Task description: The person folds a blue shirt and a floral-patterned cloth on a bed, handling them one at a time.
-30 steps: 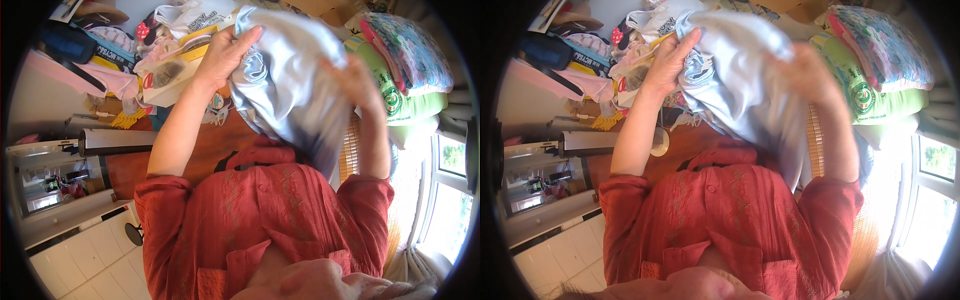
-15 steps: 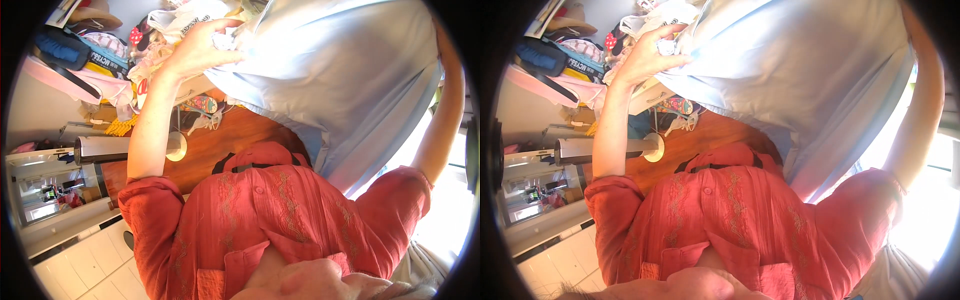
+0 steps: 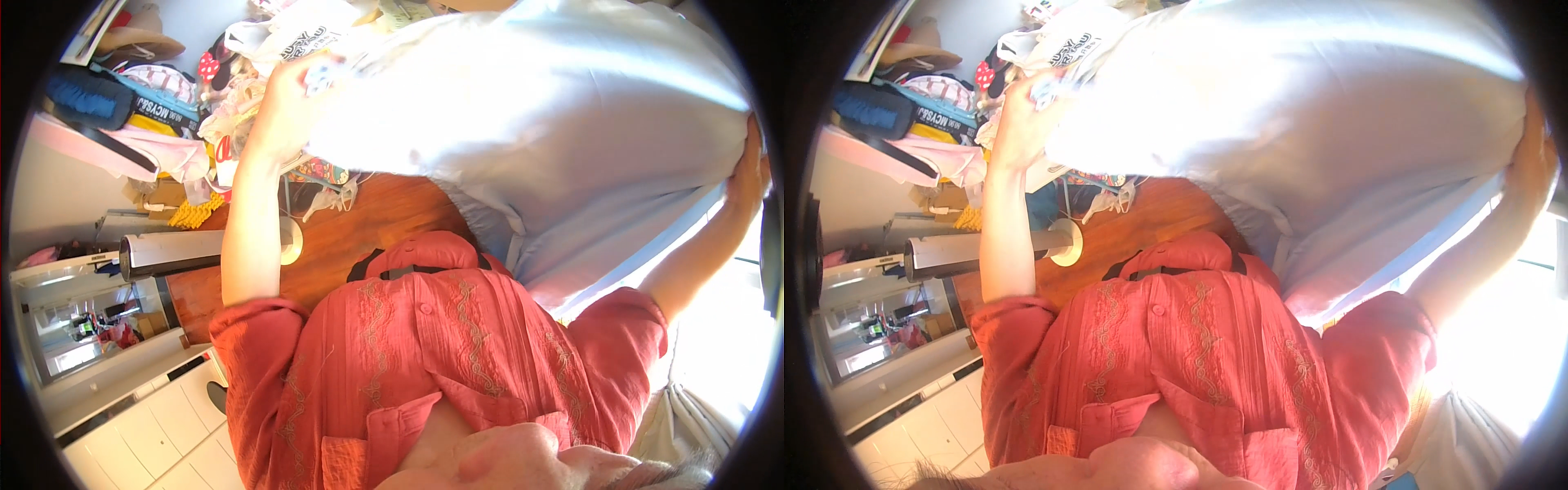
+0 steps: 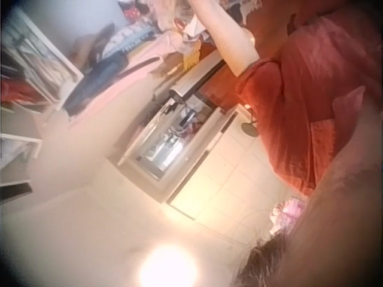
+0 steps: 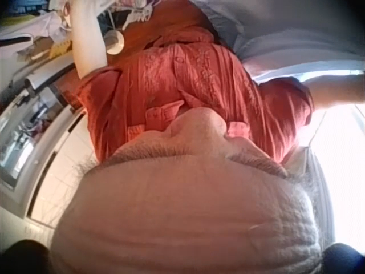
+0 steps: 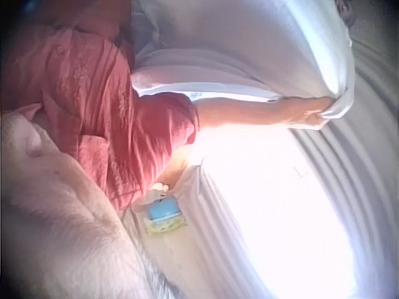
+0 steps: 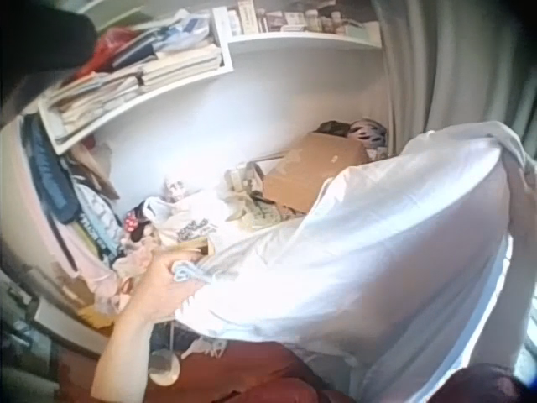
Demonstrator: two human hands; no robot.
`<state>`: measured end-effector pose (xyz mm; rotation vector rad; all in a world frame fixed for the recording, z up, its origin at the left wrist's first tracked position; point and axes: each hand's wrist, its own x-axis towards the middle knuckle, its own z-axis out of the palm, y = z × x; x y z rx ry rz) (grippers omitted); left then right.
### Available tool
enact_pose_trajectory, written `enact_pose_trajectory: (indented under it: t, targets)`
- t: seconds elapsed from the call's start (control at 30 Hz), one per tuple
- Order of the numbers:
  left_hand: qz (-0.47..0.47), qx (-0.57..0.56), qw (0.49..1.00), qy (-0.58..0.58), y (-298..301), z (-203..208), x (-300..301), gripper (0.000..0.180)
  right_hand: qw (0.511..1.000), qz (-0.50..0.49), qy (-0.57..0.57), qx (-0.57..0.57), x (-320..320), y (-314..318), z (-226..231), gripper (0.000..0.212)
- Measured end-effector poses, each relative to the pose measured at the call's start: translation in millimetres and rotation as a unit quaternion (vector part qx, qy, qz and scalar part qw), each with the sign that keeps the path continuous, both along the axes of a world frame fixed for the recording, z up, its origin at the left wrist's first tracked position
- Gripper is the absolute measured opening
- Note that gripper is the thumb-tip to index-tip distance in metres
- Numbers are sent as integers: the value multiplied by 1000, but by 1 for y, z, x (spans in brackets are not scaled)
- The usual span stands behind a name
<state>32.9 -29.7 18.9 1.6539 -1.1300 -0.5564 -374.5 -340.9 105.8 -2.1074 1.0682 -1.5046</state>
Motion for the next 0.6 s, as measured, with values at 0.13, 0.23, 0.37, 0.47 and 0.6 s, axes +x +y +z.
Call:
enact_pose_trajectory:
  t: [0.13,0.23,0.37,0.47,0.6]
  targets:
    - [-32,52,998,-8,15,5,-15,30,971,-33,237,14,-3,-10,-33,47]
    - [-37,-126,988,84,18,13,-24,17,989,-34,-42,141,-18,-11,-40,43]
    - [58,80,994,51,7,14,-30,22,981,-44,183,35,-28,-24,-44,40]
    - [15,32,999,26,4,12,-26,21,986,-36,86,141,-40,-43,-59,41]
    - [4,5,983,181,3,10,-16,29,977,42,-85,192,-81,-69,-80,41]
